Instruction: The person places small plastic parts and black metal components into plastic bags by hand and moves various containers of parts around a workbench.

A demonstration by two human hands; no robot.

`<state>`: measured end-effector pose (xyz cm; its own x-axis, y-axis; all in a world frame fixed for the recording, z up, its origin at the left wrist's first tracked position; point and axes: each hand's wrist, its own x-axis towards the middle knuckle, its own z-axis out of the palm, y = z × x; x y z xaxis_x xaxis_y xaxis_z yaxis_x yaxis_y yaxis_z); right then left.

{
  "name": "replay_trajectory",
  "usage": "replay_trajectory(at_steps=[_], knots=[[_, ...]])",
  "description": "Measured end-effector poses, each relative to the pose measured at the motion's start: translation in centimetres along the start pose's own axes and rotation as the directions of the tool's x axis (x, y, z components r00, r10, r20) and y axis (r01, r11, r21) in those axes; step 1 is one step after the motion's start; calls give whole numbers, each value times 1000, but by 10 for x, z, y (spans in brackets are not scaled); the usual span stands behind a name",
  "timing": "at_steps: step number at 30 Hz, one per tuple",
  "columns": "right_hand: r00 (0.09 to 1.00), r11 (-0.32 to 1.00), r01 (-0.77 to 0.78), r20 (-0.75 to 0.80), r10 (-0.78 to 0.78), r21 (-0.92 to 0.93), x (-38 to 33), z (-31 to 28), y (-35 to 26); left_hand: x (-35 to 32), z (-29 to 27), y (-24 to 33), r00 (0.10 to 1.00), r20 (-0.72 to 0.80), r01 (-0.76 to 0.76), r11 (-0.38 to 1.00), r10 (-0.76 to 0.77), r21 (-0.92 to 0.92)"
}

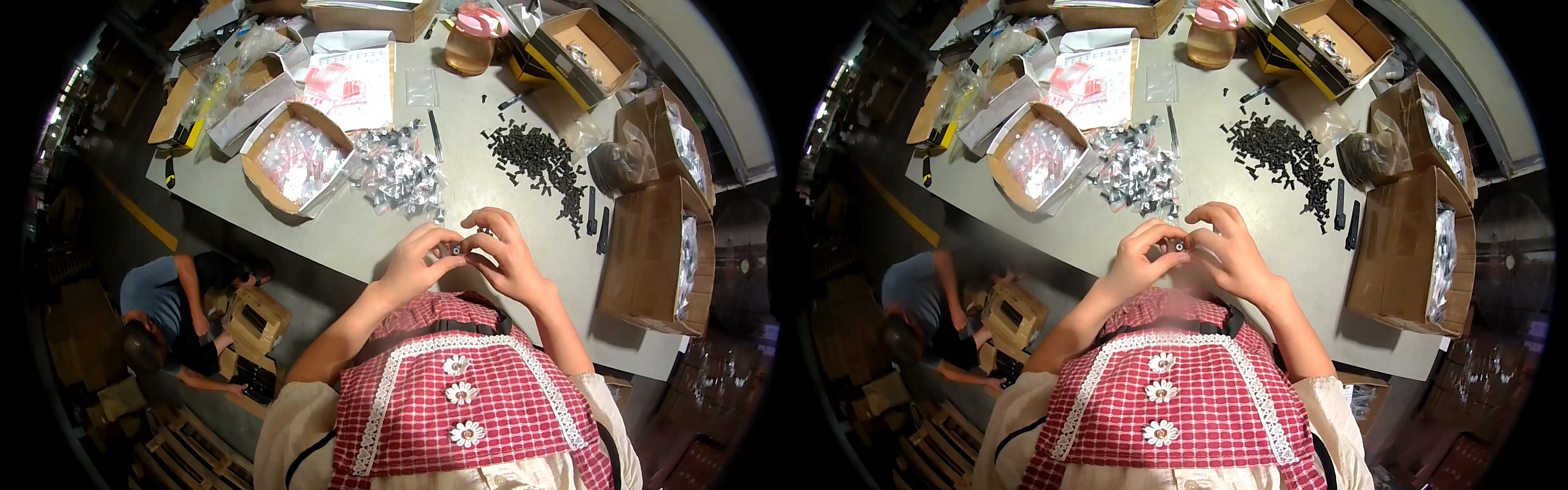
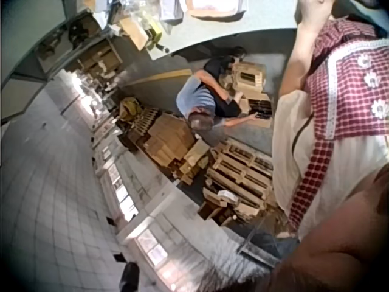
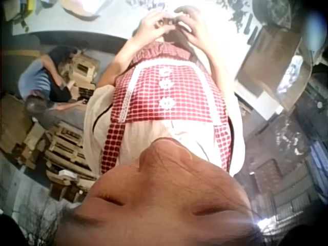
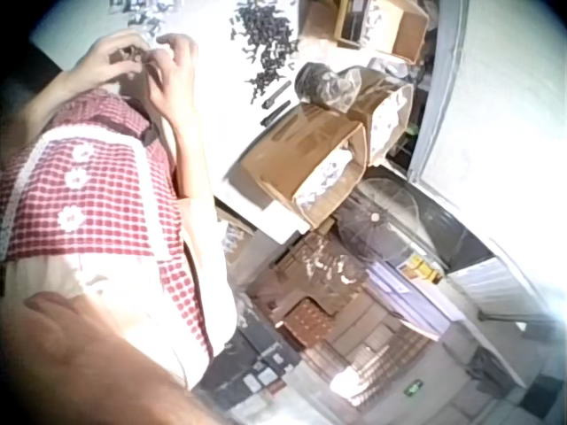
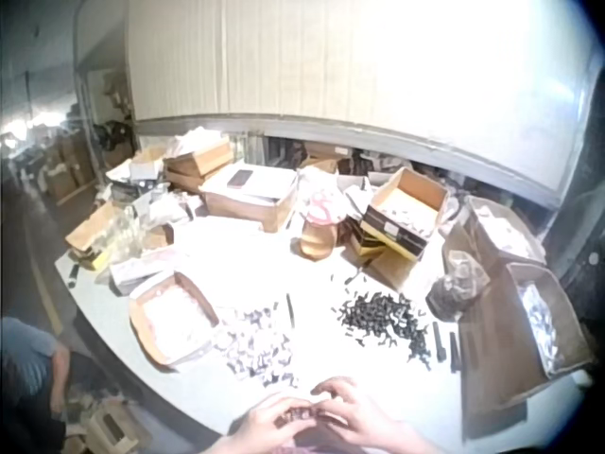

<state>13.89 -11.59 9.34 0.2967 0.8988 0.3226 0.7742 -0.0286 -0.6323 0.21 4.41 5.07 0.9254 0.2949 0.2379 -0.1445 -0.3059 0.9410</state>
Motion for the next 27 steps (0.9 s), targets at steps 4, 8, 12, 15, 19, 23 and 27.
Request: replay_trajectory(at_steps=[4, 8, 12, 15, 19, 23, 27], knots=[[997, 991, 71, -35, -75, -116, 4, -9, -8, -4, 1, -7, 998, -62, 15, 997, -11, 76], [989, 980, 134, -42, -141, -147, 6, -15, -20, -4, -3, -9, 999, -34, -27, 983, 34, 183], [988, 977, 124, -74, -138, -172, 6, -18, -20, 3, -4, -1, 996, -55, -53, 953, 73, 297], [991, 983, 81, -90, -97, -167, 3, -16, -16, 6, -5, 1, 996, -67, -28, 954, 50, 300], [994, 989, 41, -93, -54, -141, 3, -15, -10, 7, -4, 4, 996, -75, -24, 953, 49, 303], [990, 1000, -26, -140, 23, -16, 3, -16, -19, 4, -1, 6, 996, -84, 37, 975, -19, 221], [979, 985, -155, -117, 164, 81, 3, -11, -14, 11, 2, 9, 989, -147, 18, 985, 8, 169]])
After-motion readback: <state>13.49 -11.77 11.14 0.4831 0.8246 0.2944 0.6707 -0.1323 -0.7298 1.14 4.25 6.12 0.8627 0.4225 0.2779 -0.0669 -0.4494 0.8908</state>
